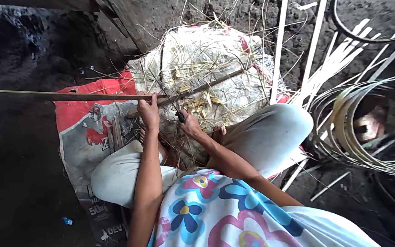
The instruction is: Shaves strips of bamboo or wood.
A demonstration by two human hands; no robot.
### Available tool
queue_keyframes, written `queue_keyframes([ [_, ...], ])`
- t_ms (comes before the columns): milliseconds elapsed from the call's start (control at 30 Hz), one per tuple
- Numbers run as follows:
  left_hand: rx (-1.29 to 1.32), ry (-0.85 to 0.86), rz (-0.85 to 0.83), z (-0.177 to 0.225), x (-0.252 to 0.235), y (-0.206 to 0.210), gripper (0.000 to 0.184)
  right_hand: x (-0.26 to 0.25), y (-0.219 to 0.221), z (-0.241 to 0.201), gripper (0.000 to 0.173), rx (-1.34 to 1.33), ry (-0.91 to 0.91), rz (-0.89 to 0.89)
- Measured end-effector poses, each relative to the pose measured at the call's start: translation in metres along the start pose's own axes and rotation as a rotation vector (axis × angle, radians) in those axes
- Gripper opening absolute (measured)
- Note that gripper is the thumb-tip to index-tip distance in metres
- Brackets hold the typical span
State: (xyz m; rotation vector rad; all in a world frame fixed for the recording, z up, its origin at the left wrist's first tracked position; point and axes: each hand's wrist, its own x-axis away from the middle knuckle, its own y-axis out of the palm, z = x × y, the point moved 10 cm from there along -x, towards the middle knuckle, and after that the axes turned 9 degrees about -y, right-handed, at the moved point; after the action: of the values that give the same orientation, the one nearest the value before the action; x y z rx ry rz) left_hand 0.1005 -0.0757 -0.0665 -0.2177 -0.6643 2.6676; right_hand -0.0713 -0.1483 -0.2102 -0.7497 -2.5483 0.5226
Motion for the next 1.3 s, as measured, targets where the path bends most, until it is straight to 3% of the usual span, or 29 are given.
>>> queue_keyframes([
  [100, 0.001, 0.026, 0.022, 0.002, -0.001, -0.002, 0.029, -0.006, 0.005, 0.021, 0.043, -0.017, 0.119, -0.037],
  [200, -0.026, 0.038, -0.012, 0.006, 0.002, -0.002, 0.030, 0.005, 0.001, 0.006, 0.045, -0.018, 0.061, 0.030],
  [300, -0.045, 0.040, -0.028, 0.006, 0.004, 0.000, 0.029, -0.001, -0.003, -0.006, 0.043, 0.041, 0.030, -0.022],
  [433, -0.116, 0.095, -0.096, 0.016, 0.015, -0.005, 0.030, -0.001, 0.006, 0.025, 0.044, -0.047, 0.127, -0.014],
  [600, -0.048, -0.043, -0.033, 0.003, -0.003, 0.000, 0.034, 0.001, -0.005, -0.008, 0.051, 0.030, -0.019, 0.020],
  [733, -0.105, 0.113, -0.080, 0.017, 0.015, -0.006, 0.028, -0.005, 0.003, 0.024, 0.042, -0.021, 0.101, -0.031],
  [833, -0.105, 0.134, -0.082, 0.015, 0.015, -0.007, 0.027, -0.003, 0.003, 0.020, 0.042, -0.033, 0.087, -0.001],
  [933, -0.082, 0.094, -0.091, 0.014, 0.010, -0.002, 0.026, 0.001, -0.004, 0.009, 0.044, 0.018, 0.014, 0.009],
  [1033, -0.001, 0.007, -0.057, 0.009, -0.003, 0.002, 0.027, -0.004, 0.000, 0.026, 0.043, -0.009, 0.077, -0.030],
  [1133, 0.016, -0.003, -0.047, 0.008, -0.007, 0.003, 0.025, -0.016, -0.005, 0.018, 0.042, 0.013, 0.105, -0.044],
  [1300, -0.017, 0.009, -0.052, 0.010, -0.003, 0.004, 0.026, 0.005, -0.016, -0.015, 0.044, 0.003, 0.003, 0.012],
])
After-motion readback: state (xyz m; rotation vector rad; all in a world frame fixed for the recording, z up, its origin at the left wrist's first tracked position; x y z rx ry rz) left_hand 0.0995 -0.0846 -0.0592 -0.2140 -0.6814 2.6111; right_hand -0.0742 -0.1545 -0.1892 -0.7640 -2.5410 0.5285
